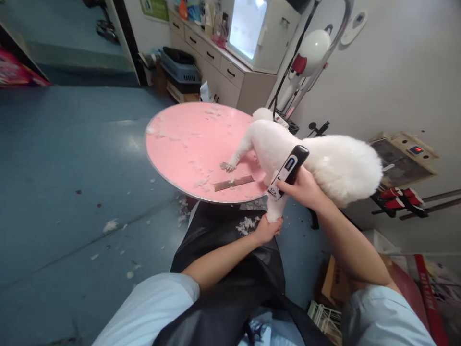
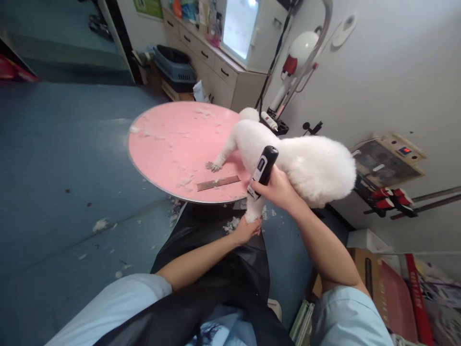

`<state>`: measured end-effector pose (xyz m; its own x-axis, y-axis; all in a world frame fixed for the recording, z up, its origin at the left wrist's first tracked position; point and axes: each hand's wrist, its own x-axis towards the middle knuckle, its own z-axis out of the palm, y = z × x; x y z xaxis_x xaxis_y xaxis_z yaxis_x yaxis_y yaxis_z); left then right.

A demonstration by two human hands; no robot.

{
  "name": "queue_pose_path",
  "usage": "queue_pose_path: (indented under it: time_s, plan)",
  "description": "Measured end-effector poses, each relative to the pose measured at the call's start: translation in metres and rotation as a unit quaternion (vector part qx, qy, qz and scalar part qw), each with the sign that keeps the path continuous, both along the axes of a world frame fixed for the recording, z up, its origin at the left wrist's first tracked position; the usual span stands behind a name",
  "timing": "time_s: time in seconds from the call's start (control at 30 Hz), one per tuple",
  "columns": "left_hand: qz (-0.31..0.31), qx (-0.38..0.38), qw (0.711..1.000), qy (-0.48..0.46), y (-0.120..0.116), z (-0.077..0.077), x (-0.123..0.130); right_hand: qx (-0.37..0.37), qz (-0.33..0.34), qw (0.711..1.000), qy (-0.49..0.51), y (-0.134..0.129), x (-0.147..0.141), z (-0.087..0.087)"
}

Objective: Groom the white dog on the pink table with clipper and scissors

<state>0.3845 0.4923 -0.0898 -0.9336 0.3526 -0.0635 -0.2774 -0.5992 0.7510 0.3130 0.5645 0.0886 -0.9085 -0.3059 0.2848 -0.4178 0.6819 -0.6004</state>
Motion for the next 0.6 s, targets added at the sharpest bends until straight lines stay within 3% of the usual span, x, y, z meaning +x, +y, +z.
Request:
queue_pose_path:
  time_s: [0.2, 0.43, 0.6]
  plan:
    - [0.034, 0.027, 0.999, -0.032, 0.001, 0.001, 0.0, 0.015, -0.066, 0.994, 0.089, 0.003, -0.007, 0.015]
    - [0.1, 0.023, 0.992, -0.067, 0.006, 0.0, -0.001, 0.072, 0.065, 0.992, -0.083, -0.01, -0.005, -0.001]
    - [0.15, -0.022, 0.985, -0.08, 0.008, 0.001, -0.005, 0.042, -0.052, 0.997, 0.043, -0.016, -0.017, 0.01]
